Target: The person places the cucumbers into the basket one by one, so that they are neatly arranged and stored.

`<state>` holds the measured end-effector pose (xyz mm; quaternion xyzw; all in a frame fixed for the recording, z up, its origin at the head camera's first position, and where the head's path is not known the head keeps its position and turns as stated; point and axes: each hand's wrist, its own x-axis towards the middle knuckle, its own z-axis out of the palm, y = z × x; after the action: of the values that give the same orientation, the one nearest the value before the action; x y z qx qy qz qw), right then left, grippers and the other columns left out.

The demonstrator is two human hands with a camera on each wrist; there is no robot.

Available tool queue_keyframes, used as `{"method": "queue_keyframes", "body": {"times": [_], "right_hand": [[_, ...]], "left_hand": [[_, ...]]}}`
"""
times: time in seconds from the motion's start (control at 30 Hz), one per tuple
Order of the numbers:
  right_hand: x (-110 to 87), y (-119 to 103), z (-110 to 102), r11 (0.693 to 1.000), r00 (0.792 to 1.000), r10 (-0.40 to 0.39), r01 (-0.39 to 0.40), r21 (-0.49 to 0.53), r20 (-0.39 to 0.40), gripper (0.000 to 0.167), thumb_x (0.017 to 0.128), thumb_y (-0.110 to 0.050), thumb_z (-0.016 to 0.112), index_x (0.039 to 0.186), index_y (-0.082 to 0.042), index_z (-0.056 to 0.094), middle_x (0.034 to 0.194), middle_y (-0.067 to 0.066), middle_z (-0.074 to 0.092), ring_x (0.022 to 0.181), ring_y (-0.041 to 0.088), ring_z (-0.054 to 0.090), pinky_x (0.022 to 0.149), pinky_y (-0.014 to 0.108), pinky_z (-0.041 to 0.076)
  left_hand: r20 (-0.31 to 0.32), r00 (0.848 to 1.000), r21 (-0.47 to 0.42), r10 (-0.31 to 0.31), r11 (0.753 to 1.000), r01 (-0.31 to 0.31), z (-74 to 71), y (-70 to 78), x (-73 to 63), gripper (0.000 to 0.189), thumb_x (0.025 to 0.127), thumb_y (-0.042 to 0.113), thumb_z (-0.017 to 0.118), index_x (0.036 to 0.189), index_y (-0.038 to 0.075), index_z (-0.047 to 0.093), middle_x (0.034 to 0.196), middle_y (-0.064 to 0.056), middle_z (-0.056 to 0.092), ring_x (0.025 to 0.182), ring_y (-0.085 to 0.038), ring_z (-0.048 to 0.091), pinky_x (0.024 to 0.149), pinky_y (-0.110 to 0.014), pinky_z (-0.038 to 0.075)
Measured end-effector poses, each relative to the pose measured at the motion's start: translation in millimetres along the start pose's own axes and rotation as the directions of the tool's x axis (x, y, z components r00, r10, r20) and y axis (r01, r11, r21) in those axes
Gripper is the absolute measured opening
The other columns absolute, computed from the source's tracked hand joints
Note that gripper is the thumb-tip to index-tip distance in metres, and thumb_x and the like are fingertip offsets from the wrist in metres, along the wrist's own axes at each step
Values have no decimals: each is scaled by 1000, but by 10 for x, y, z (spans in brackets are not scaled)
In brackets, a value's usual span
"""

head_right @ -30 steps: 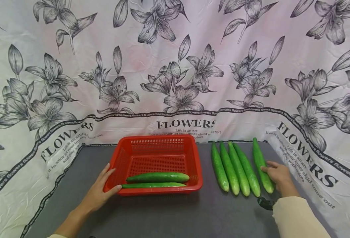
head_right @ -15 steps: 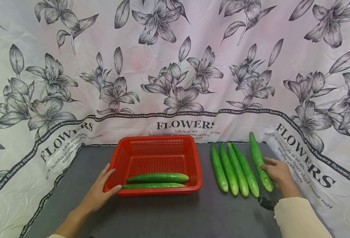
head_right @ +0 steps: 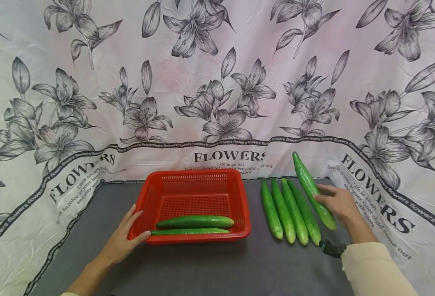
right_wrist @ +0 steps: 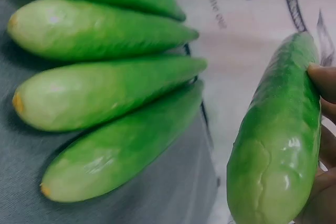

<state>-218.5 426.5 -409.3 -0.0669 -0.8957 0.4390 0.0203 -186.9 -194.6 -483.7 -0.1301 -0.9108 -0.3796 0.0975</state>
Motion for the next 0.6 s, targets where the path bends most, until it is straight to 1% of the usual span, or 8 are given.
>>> {"method": "queue_keyframes", "body": {"times": [0.1,0.17,0.27,0.33,0.4,0.5,0.57,0.6], "right_hand": [[-19,-125,-9,999,999,-43,43,11,26,70,93,-34,65,144,6,37,138,36,38,103,38,55,71,32,52],[-31,-211,-11,997,996,-72,71,11,43,70,93,-35,65,144,5,38,140,36,36,105,40,54,72,32,53],[-59,-351,-1,992,991,-122,123,-12,62,70,93,-37,65,143,4,40,143,34,35,115,47,48,76,28,50],[-76,-445,15,987,985,-156,158,-21,71,68,93,-36,66,142,5,42,142,32,38,118,49,45,78,28,49],[-98,-537,33,981,978,-189,193,-31,82,65,93,-34,66,140,5,45,140,30,42,121,50,43,84,33,48],[-125,-670,63,973,969,-227,231,-25,102,61,93,-30,66,139,5,46,136,29,47,120,50,44,91,47,44],[-137,-757,81,967,961,-248,252,-22,121,59,94,-29,65,139,4,47,136,28,47,121,50,44,93,55,40],[-137,-799,93,965,957,-258,262,-11,131,59,94,-29,66,139,3,47,136,28,47,121,49,44,93,57,40]], "left_hand": [[0,1000,-2,0,1000,0,5,-5,-1,75,87,49,66,145,9,42,158,-6,18,134,-35,31,96,-63,33],[-1,1000,0,4,1000,-4,0,-6,1,75,87,49,66,145,9,42,158,-6,18,134,-35,31,97,-63,32],[-2,1000,3,8,1000,-8,-6,-4,3,75,87,49,66,145,9,42,158,-6,18,134,-35,31,97,-63,32],[2,1000,5,4,1000,-4,-10,1,0,75,87,49,66,145,9,42,158,-6,18,134,-35,32,96,-63,33],[5,1000,5,0,1000,0,-13,8,-5,75,87,49,66,145,9,42,158,-6,18,134,-35,32,96,-63,33],[11,1000,4,-6,1000,6,-16,23,-12,75,87,50,65,145,9,42,158,-6,18,133,-36,33,96,-63,33],[15,1000,3,-10,1000,9,-18,33,-15,75,87,50,65,145,9,42,158,-6,17,134,-35,32,96,-63,33],[17,1000,2,-12,1000,12,-18,38,-16,75,87,51,65,146,9,42,158,-6,17,134,-35,32,96,-63,33]]}}
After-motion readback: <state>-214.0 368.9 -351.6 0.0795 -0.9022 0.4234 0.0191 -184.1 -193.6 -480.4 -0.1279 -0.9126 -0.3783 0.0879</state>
